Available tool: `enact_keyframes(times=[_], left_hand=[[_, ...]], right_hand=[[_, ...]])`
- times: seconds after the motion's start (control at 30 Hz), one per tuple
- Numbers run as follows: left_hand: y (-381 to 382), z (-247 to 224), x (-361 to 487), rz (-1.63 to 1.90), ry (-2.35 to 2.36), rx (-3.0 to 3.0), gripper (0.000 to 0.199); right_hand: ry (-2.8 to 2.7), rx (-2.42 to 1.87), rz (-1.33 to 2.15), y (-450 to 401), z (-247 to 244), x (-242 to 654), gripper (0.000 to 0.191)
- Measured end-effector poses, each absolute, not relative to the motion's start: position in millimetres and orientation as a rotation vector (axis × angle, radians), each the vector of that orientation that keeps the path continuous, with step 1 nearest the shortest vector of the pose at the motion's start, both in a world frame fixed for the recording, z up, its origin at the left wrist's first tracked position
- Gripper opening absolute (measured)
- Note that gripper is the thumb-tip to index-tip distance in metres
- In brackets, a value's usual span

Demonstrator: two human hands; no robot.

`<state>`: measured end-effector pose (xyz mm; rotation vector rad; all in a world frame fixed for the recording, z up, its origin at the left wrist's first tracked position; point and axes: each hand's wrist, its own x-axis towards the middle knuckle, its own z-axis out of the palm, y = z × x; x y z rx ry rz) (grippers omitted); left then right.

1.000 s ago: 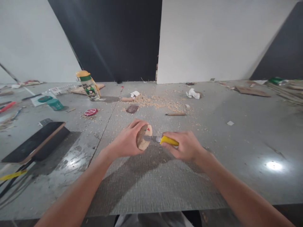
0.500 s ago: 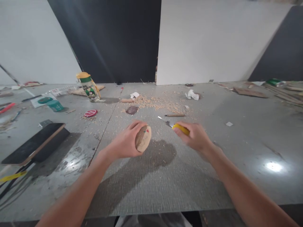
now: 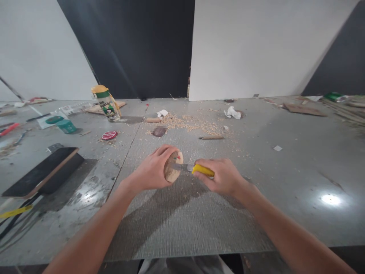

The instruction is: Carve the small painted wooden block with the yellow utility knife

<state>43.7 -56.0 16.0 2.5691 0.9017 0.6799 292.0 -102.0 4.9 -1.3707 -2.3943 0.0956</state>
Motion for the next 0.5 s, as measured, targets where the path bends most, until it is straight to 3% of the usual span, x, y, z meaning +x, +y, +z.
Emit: enact_keyframes(times=[0.5], left_hand=[[-55.5, 20.1, 33.1, 0.642, 0.936, 2.532, 0.079]], right_hand=[[-2.038, -1.567, -0.003, -77.7, 3.6, 337.9, 0.038]])
